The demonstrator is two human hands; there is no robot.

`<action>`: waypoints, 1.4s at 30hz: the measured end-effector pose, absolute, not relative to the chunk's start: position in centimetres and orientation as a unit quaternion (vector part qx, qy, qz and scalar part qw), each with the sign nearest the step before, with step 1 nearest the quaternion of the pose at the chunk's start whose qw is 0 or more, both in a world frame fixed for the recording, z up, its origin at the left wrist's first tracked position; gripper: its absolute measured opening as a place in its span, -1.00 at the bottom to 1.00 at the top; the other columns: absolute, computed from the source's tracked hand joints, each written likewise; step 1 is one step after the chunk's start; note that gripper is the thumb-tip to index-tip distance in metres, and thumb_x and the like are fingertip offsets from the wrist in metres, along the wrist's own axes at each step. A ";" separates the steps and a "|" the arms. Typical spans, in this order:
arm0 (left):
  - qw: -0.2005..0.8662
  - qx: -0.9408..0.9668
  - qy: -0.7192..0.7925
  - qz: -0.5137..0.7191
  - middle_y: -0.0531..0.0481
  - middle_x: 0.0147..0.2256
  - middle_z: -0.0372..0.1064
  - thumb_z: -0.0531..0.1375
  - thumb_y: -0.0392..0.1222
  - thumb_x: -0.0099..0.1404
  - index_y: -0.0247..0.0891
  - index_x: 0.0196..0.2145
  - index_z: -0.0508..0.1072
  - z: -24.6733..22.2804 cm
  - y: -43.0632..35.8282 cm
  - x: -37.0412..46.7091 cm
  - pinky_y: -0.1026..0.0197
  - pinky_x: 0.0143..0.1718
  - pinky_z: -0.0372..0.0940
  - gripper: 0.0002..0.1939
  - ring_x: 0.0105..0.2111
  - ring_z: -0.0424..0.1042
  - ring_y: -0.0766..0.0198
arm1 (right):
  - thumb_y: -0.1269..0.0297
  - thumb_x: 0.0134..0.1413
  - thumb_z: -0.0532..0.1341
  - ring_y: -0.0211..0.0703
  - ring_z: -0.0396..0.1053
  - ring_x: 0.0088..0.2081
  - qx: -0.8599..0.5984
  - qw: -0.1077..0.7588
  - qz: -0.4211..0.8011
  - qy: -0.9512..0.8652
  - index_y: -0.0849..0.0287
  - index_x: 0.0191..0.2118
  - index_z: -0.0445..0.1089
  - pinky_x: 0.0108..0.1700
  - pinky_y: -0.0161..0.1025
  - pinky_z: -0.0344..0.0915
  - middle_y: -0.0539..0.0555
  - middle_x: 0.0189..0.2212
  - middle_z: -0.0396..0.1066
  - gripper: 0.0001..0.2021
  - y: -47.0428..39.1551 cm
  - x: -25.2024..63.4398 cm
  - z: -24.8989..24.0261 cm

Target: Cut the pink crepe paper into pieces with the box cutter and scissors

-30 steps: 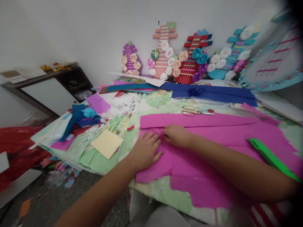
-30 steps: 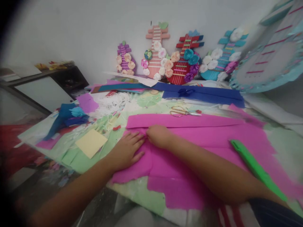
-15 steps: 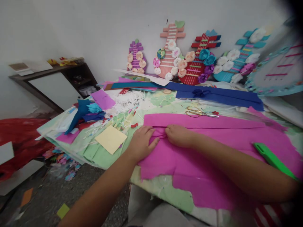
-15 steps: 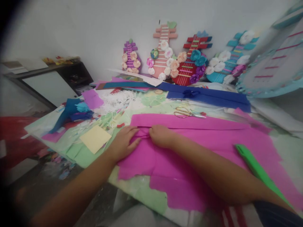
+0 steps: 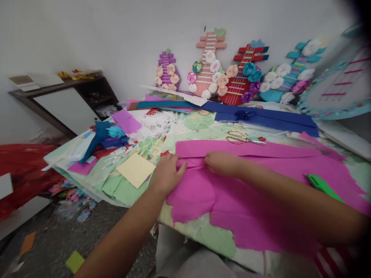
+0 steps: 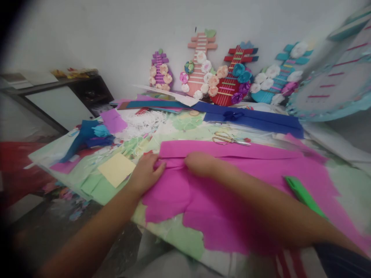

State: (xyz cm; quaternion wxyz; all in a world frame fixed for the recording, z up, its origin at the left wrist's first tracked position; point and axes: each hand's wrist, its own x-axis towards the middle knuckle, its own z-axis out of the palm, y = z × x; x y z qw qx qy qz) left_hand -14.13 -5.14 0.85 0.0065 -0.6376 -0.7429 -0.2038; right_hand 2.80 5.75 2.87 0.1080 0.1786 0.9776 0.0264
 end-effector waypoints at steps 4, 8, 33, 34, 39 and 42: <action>0.046 -0.709 -0.679 -0.184 -0.09 -0.20 0.28 0.01 -0.10 0.20 -0.25 -0.23 0.41 1.3 -5.0 -13.5 0.07 -0.07 0.07 -0.72 -0.14 0.19 0.12 | 0.44 -0.11 0.00 -0.15 0.33 -0.42 0.168 0.108 0.019 0.980 0.32 -0.40 0.37 -0.38 -0.29 0.15 0.21 -0.42 0.39 -0.79 5.8 2.6 2.7; 0.021 -0.773 -0.620 -0.132 -0.04 -0.21 0.30 0.01 -0.05 0.21 -0.17 -0.22 0.42 2.2 -4.0 -12.7 0.08 -0.10 0.08 -0.71 -0.15 0.19 0.14 | 0.41 -0.10 0.00 -0.15 0.33 -0.41 0.167 0.107 0.005 0.980 0.32 -0.37 0.36 -0.38 -0.29 0.15 0.21 -0.39 0.39 -0.78 6.0 2.6 2.7; 0.077 -0.798 -0.596 -0.036 -0.12 -0.39 0.25 -0.04 -0.36 0.21 -0.35 -0.34 0.35 0.5 -1.9 -11.2 0.10 -0.31 0.14 -0.82 -0.33 0.23 0.13 | 0.39 -0.09 -0.01 -0.15 0.30 -0.37 0.195 0.049 -0.025 0.979 0.28 -0.36 0.33 -0.31 -0.27 0.13 0.18 -0.39 0.37 -0.79 5.4 1.7 2.1; 0.078 -0.799 -0.594 -0.036 -0.12 -0.38 0.25 -0.04 -0.36 0.20 -0.35 -0.33 0.35 0.5 -2.0 -11.2 0.10 -0.31 0.14 -0.82 -0.32 0.23 0.13 | 0.39 -0.09 -0.01 -0.15 0.30 -0.37 0.191 0.048 -0.024 0.980 0.28 -0.36 0.33 -0.31 -0.27 0.13 0.18 -0.39 0.36 -0.79 5.4 1.8 2.1; 0.082 -0.805 -0.586 -0.044 -0.11 -0.36 0.25 -0.02 -0.37 0.19 -0.36 -0.33 0.34 0.5 -1.9 -11.1 0.10 -0.29 0.14 -0.84 -0.32 0.22 0.14 | 0.36 -0.06 -0.01 -0.15 0.29 -0.37 0.194 0.024 -0.024 0.980 0.29 -0.36 0.33 -0.31 -0.27 0.13 0.18 -0.40 0.36 -0.79 5.3 2.1 2.2; 0.081 -0.804 -0.587 -0.051 -0.12 -0.36 0.26 -0.03 -0.37 0.19 -0.35 -0.34 0.34 0.5 -1.8 -11.2 0.11 -0.30 0.14 -0.84 -0.32 0.22 0.15 | 0.33 -0.04 0.00 -0.15 0.30 -0.36 0.189 0.019 -0.041 0.981 0.28 -0.36 0.34 -0.31 -0.28 0.13 0.18 -0.38 0.36 -0.79 5.3 2.2 2.4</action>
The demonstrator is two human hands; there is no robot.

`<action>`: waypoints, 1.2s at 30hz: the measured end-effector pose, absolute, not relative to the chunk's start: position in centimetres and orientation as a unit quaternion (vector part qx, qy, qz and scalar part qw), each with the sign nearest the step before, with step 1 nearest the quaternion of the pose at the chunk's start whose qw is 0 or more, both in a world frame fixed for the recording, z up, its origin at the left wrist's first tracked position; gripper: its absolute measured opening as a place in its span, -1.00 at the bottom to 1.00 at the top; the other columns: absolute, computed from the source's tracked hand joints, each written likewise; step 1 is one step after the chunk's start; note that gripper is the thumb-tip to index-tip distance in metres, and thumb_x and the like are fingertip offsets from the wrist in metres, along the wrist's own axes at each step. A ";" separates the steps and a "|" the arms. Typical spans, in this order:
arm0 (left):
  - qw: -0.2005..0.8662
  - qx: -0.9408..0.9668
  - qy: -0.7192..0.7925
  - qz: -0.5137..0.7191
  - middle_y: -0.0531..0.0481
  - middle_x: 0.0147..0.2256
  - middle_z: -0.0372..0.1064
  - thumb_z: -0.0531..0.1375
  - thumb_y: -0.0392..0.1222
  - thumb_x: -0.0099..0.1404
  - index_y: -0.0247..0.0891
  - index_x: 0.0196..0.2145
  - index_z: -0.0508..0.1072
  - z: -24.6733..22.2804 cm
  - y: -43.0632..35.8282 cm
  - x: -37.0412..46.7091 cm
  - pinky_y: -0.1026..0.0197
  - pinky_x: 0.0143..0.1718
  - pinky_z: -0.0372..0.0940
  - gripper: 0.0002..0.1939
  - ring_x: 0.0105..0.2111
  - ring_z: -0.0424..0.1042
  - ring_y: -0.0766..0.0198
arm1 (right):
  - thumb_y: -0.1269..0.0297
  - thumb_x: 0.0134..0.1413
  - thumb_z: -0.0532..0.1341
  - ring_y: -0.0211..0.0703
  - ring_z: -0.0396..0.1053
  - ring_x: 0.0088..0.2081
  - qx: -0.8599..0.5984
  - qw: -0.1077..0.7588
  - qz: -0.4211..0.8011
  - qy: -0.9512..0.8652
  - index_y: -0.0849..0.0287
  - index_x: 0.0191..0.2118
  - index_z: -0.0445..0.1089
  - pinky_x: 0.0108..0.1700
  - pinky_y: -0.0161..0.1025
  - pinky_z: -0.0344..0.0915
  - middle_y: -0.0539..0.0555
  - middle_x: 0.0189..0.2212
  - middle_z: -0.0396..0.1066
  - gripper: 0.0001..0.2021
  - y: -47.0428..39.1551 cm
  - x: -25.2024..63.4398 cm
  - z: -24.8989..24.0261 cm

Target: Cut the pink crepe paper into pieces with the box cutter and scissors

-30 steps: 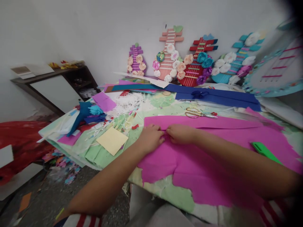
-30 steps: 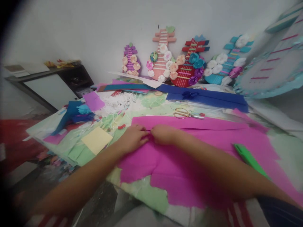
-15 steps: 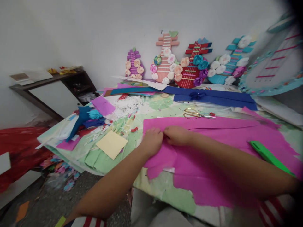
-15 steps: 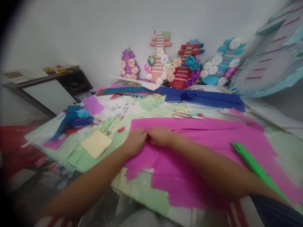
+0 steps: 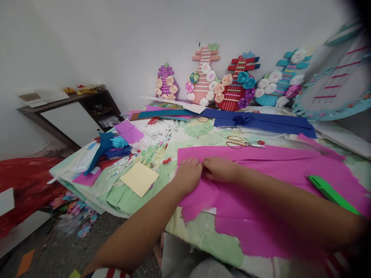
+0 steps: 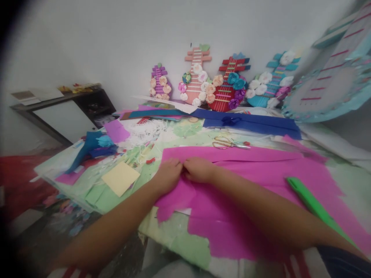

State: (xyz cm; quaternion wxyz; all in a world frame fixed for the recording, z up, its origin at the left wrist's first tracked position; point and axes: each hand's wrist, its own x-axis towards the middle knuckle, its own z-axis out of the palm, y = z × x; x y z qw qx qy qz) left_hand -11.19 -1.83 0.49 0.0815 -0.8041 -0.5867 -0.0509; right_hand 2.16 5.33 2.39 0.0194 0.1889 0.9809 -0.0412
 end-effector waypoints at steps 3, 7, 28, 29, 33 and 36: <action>0.081 -0.801 -0.590 -0.059 -0.11 -0.38 0.26 -0.04 -0.35 0.21 -0.34 -0.35 0.35 0.5 -1.9 -11.3 0.11 -0.31 0.14 -0.82 -0.33 0.23 0.15 | 0.36 -0.03 0.00 -0.14 0.31 -0.33 0.199 0.034 -0.051 0.978 0.27 -0.34 0.35 -0.29 -0.28 0.13 0.18 -0.36 0.37 -0.79 5.4 2.0 2.5; 0.082 -0.785 -0.609 -0.084 -0.09 -0.37 0.27 -0.03 -0.24 0.24 -0.31 -0.36 0.36 1.1 -2.5 -11.4 0.11 -0.29 0.13 -0.81 -0.32 0.24 0.16 | 0.39 -0.01 -0.03 -0.15 0.31 -0.33 0.199 0.043 -0.034 0.979 0.28 -0.30 0.33 -0.28 -0.28 0.14 0.18 -0.35 0.37 -0.77 5.4 1.7 2.2; 0.051 -0.644 -0.742 -0.177 -0.10 -0.33 0.31 -0.03 -0.13 0.20 -0.30 -0.28 0.38 1.6 -2.2 -15.1 0.15 -0.22 0.18 -0.73 -0.28 0.29 0.17 | 0.42 -0.07 0.00 -0.12 0.37 -0.39 0.217 0.120 0.020 0.968 0.25 -0.37 0.40 -0.38 -0.28 0.19 0.19 -0.40 0.41 -0.77 5.0 2.0 3.4; 0.045 -0.644 -0.744 -0.173 -0.10 -0.34 0.31 -0.02 -0.12 0.20 -0.30 -0.28 0.38 1.5 -2.1 -15.1 0.15 -0.23 0.18 -0.73 -0.28 0.29 0.17 | 0.43 -0.07 0.00 -0.12 0.37 -0.41 0.215 0.124 0.023 0.968 0.26 -0.37 0.40 -0.38 -0.28 0.19 0.20 -0.41 0.41 -0.77 5.1 1.9 3.2; 0.035 -0.646 -0.745 -0.161 -0.11 -0.33 0.30 -0.02 -0.08 0.19 -0.31 -0.25 0.36 1.1 -2.0 -15.1 0.15 -0.24 0.18 -0.70 -0.28 0.29 0.16 | 0.47 -0.08 -0.03 -0.12 0.37 -0.43 0.194 0.131 0.033 0.972 0.30 -0.35 0.39 -0.40 -0.28 0.19 0.23 -0.43 0.40 -0.75 5.1 1.6 2.6; 0.031 -0.655 -0.739 -0.156 -0.11 -0.33 0.29 -0.02 -0.06 0.20 -0.31 -0.25 0.36 0.8 -2.0 -15.1 0.15 -0.24 0.18 -0.69 -0.28 0.28 0.16 | 0.45 -0.08 -0.02 -0.12 0.36 -0.43 0.182 0.127 0.032 0.974 0.31 -0.36 0.38 -0.40 -0.28 0.18 0.23 -0.43 0.40 -0.75 5.0 1.8 3.0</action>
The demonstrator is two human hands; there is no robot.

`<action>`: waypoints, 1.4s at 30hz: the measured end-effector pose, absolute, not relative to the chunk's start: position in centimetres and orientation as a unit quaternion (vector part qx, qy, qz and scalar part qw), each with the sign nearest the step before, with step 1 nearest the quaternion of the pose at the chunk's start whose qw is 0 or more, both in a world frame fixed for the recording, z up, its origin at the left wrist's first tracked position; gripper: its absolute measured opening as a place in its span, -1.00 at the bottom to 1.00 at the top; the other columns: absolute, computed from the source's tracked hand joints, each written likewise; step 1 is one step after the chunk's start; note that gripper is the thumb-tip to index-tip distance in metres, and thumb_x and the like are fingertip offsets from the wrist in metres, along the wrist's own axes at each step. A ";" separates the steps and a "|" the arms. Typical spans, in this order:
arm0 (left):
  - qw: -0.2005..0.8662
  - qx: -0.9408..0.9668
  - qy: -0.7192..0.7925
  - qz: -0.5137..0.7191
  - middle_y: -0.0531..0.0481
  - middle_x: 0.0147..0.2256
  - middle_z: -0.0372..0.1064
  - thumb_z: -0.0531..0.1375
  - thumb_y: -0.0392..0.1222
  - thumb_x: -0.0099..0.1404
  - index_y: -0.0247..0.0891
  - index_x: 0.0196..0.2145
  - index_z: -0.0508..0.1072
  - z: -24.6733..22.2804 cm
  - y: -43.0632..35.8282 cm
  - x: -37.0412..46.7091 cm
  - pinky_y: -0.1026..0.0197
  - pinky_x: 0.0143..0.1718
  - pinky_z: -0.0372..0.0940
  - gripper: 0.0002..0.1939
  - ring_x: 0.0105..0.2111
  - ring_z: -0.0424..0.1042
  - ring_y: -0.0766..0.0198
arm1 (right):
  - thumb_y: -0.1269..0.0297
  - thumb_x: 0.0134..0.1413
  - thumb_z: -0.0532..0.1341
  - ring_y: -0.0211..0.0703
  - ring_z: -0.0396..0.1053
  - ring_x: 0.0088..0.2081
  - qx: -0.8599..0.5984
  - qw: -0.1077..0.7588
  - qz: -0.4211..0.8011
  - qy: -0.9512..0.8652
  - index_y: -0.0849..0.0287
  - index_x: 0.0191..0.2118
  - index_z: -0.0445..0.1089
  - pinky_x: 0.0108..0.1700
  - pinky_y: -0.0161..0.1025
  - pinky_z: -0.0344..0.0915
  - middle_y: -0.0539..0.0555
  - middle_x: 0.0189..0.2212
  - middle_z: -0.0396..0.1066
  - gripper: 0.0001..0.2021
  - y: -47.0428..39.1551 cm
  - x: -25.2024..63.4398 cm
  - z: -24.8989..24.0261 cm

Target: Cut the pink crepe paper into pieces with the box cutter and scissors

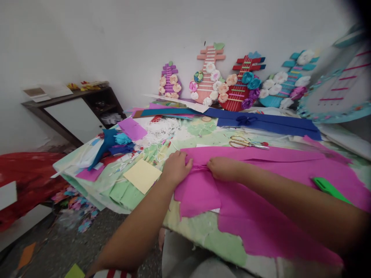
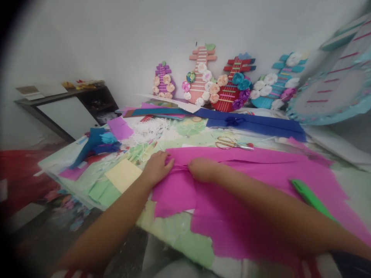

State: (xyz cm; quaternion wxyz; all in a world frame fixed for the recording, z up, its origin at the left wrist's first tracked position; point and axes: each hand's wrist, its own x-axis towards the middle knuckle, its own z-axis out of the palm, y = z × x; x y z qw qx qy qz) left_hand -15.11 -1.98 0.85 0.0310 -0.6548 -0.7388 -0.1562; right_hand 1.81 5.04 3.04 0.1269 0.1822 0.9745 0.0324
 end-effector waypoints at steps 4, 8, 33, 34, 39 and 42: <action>0.029 -0.659 -0.734 -0.159 -0.11 -0.32 0.29 -0.03 -0.05 0.21 -0.31 -0.23 0.35 0.8 -1.9 -15.2 0.15 -0.22 0.18 -0.68 -0.27 0.28 0.16 | 0.33 -0.08 0.04 -0.12 0.36 -0.40 0.212 0.126 0.013 0.969 0.27 -0.36 0.39 -0.42 -0.30 0.17 0.20 -0.39 0.40 -0.78 5.0 2.5 4.2; 0.035 -0.659 -0.731 -0.172 -0.12 -0.28 0.27 -0.04 -0.06 0.21 -0.33 -0.19 0.34 1.5 -2.2 -15.0 0.13 -0.17 0.15 -0.66 -0.23 0.26 0.15 | 0.33 -0.04 0.01 -0.17 0.35 -0.42 0.220 0.145 -0.013 0.965 0.23 -0.36 0.39 -0.41 -0.32 0.14 0.16 -0.39 0.41 -0.77 5.4 2.9 4.4; -0.007 -0.782 -0.612 -0.118 -0.01 -0.24 0.35 0.05 -0.34 0.17 -0.22 -0.28 0.37 0.4 -10.9 -8.3 0.08 -0.15 0.14 -0.83 -0.20 0.25 0.17 | 0.19 -0.01 0.02 -0.20 0.30 -0.32 0.340 0.067 -0.031 0.938 0.18 -0.28 0.38 -0.36 -0.34 0.10 0.09 -0.31 0.41 -0.73 15.4 5.3 2.7; 0.004 -0.786 -0.607 -0.121 -0.02 -0.24 0.35 0.05 -0.34 0.16 -0.23 -0.28 0.37 0.4 -11.3 -8.3 0.06 -0.13 0.13 -0.83 -0.19 0.25 0.17 | 0.21 -0.01 0.01 -0.19 0.30 -0.32 0.341 0.065 -0.028 0.938 0.18 -0.29 0.38 -0.37 -0.34 0.10 0.10 -0.32 0.41 -0.73 15.3 5.3 2.8; 0.043 -0.794 -0.591 -0.135 -0.04 -0.19 0.35 0.07 -0.39 0.11 -0.28 -0.24 0.35 0.1 -12.3 -8.3 0.01 -0.03 0.06 -0.77 -0.13 0.24 0.14 | 0.22 0.00 -0.02 -0.17 0.29 -0.33 0.355 0.050 -0.016 0.933 0.21 -0.30 0.37 -0.38 -0.32 0.08 0.13 -0.31 0.40 -0.72 15.7 5.8 3.1; 0.043 -0.797 -0.586 -0.141 -0.04 -0.20 0.35 0.06 -0.41 0.10 -0.27 -0.23 0.34 0.0 -12.0 -8.6 0.02 -0.05 0.08 -0.75 -0.15 0.26 0.15 | 0.23 0.00 -0.04 -0.16 0.28 -0.33 0.365 0.044 -0.010 0.930 0.24 -0.30 0.35 -0.38 -0.31 0.08 0.16 -0.31 0.39 -0.72 16.1 6.2 3.6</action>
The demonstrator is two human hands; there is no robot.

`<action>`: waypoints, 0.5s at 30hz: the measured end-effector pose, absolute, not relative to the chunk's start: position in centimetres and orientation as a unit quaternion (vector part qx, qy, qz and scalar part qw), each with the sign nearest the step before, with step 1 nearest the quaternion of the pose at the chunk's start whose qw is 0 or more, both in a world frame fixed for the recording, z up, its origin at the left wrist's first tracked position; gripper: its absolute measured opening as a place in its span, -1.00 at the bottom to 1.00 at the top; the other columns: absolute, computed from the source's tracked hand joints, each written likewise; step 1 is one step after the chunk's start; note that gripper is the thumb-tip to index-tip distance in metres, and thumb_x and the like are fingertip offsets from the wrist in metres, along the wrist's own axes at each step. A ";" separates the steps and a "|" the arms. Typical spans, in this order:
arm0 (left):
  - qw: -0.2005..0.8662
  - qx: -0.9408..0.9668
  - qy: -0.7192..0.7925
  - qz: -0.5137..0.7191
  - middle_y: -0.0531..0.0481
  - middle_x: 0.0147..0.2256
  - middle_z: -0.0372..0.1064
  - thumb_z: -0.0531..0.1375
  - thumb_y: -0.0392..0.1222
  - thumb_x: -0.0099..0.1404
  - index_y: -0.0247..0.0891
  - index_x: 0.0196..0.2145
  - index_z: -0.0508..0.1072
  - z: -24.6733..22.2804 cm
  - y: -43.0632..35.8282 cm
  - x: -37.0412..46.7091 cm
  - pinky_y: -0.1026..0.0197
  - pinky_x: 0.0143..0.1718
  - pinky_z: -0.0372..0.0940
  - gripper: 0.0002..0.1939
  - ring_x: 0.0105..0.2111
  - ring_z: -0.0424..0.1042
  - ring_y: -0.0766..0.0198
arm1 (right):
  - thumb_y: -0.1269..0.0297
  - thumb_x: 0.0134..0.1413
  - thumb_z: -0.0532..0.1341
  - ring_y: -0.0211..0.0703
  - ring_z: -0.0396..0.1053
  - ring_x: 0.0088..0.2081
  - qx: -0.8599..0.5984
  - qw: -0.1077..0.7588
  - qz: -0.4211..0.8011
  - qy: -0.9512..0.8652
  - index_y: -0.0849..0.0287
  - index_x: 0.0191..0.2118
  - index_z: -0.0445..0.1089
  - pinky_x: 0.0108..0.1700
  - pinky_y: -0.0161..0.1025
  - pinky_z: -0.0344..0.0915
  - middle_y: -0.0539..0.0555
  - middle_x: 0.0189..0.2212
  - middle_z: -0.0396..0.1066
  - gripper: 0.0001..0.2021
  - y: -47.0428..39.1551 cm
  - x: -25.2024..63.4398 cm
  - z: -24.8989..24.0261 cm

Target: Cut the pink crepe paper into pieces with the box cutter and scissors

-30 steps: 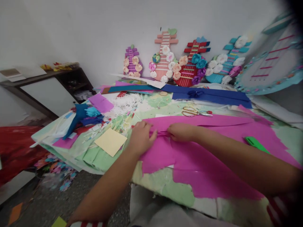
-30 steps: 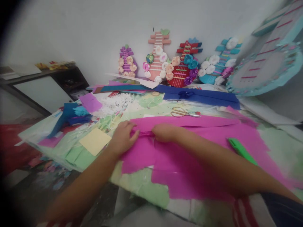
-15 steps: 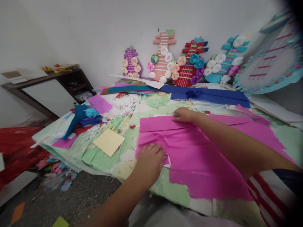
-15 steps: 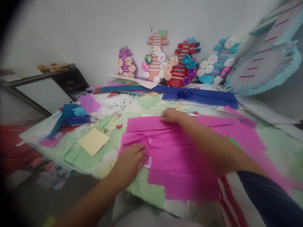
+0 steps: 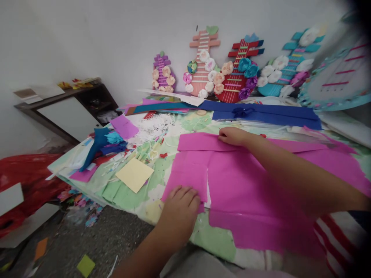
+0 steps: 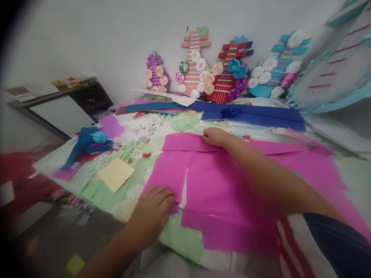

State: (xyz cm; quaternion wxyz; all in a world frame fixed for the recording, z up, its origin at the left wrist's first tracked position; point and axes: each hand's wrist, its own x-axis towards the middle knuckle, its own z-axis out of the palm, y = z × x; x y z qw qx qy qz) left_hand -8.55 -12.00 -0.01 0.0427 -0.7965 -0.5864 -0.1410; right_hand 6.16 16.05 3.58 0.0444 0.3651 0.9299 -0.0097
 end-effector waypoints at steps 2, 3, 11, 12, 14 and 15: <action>0.042 -0.798 -0.585 -0.142 -0.05 -0.20 0.35 0.04 -0.43 0.10 -0.27 -0.24 0.34 0.0 -11.6 -8.6 0.03 -0.05 0.08 -0.74 -0.17 0.27 0.16 | 0.24 -0.01 -0.03 -0.15 0.28 -0.36 0.372 0.048 -0.007 0.927 0.25 -0.31 0.35 -0.41 -0.31 0.07 0.17 -0.33 0.40 -0.72 16.2 6.4 3.8; 0.041 -0.800 -0.582 -0.142 -0.05 -0.20 0.35 0.04 -0.43 0.10 -0.27 -0.24 0.34 0.0 -11.4 -8.6 0.03 -0.06 0.09 -0.74 -0.17 0.27 0.16 | 0.24 -0.01 -0.03 -0.15 0.28 -0.37 0.376 0.052 -0.005 0.925 0.26 -0.32 0.35 -0.42 -0.31 0.07 0.18 -0.34 0.40 -0.73 16.3 6.4 3.9; 0.026 -0.820 -0.558 -0.124 -0.07 -0.22 0.33 0.05 -0.42 0.10 -0.30 -0.25 0.33 0.2 -9.9 -8.4 0.05 -0.09 0.11 -0.76 -0.20 0.27 0.15 | 0.25 0.02 -0.06 -0.17 0.28 -0.36 0.390 0.052 0.007 0.919 0.23 -0.30 0.32 -0.39 -0.31 0.08 0.15 -0.35 0.39 -0.73 16.8 7.3 3.3; 0.026 -0.822 -0.556 -0.121 -0.07 -0.22 0.33 0.05 -0.42 0.09 -0.30 -0.25 0.34 0.2 -9.8 -8.3 0.04 -0.09 0.11 -0.76 -0.20 0.27 0.15 | 0.24 0.02 -0.06 -0.17 0.28 -0.35 0.392 0.052 0.009 0.918 0.23 -0.30 0.32 -0.38 -0.31 0.08 0.15 -0.34 0.38 -0.73 17.0 7.4 3.2; 0.028 -0.824 -0.555 -0.114 -0.07 -0.22 0.33 0.05 -0.41 0.09 -0.30 -0.26 0.34 0.3 -9.5 -8.2 0.03 -0.09 0.10 -0.77 -0.19 0.26 0.13 | 0.23 0.03 -0.06 -0.15 0.29 -0.34 0.397 0.052 0.012 0.916 0.23 -0.28 0.31 -0.37 -0.30 0.10 0.15 -0.34 0.38 -0.72 17.1 7.7 3.2; 0.031 -0.824 -0.554 -0.111 -0.08 -0.22 0.33 0.05 -0.40 0.11 -0.30 -0.27 0.35 0.5 -9.5 -8.1 0.01 -0.08 0.10 -0.79 -0.17 0.25 0.12 | 0.22 0.02 -0.05 -0.13 0.29 -0.33 0.399 0.053 0.013 0.915 0.23 -0.27 0.31 -0.36 -0.29 0.10 0.16 -0.33 0.38 -0.72 17.0 7.8 3.3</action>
